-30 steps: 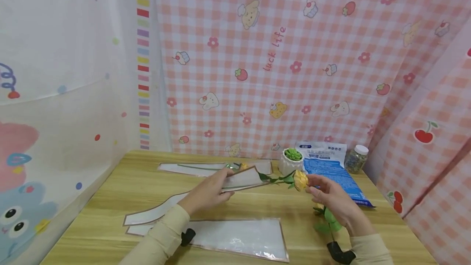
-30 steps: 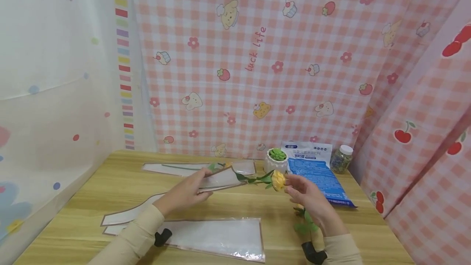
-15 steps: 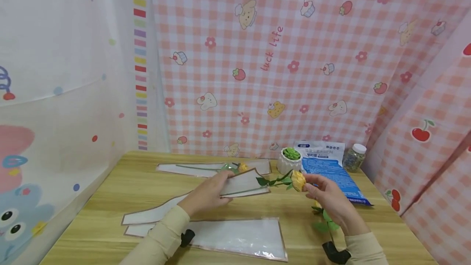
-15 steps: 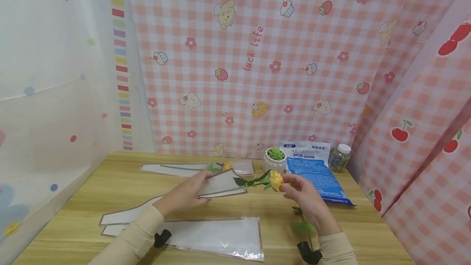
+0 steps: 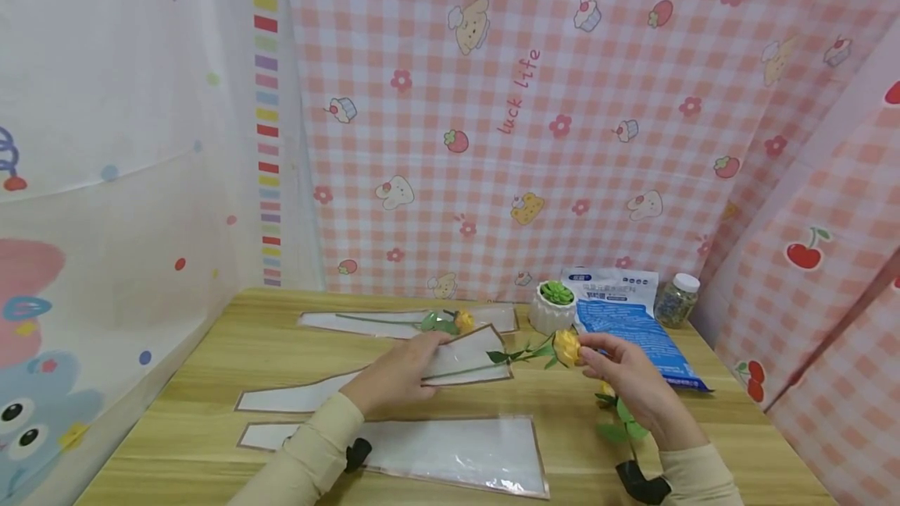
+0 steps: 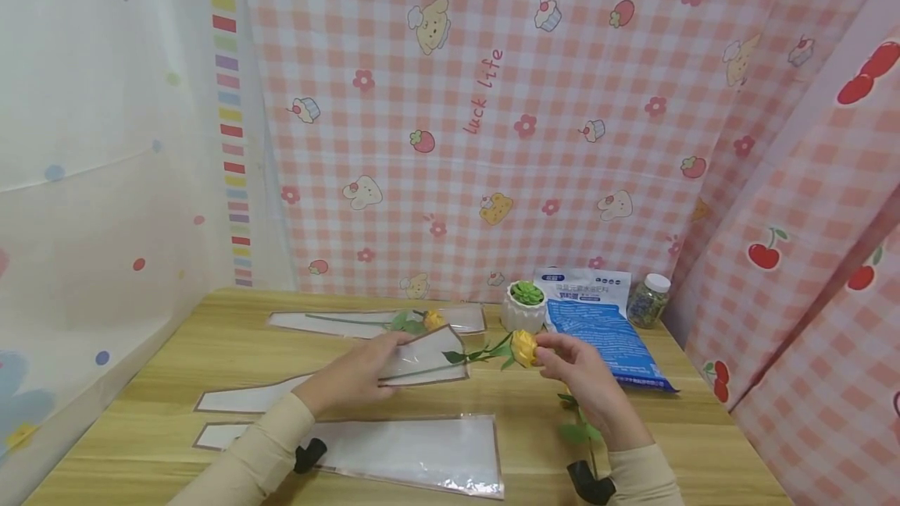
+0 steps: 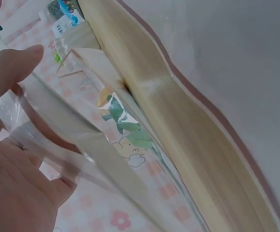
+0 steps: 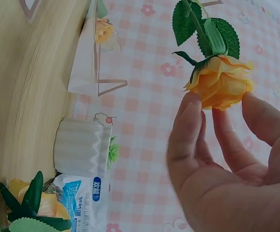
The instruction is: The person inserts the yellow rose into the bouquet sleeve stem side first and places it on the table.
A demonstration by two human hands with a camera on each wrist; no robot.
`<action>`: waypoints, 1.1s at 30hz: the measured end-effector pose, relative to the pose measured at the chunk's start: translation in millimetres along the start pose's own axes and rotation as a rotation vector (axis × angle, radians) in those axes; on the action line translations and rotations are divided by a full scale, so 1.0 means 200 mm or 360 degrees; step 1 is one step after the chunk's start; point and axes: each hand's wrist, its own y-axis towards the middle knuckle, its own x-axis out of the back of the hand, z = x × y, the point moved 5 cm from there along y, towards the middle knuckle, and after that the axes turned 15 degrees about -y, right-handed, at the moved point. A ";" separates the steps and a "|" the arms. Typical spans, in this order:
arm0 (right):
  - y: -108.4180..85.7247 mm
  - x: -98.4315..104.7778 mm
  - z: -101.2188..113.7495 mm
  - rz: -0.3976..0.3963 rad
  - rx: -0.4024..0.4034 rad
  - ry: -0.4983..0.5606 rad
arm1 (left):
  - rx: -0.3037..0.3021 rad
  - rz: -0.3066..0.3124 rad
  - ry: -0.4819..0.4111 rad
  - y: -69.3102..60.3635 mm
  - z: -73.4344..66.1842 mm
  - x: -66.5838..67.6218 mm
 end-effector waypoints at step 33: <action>-0.04 -0.04 0.09 -0.0080 0.0142 -0.0094 | 0.0101 0.0206 -0.0140 -0.02 0.01 -0.06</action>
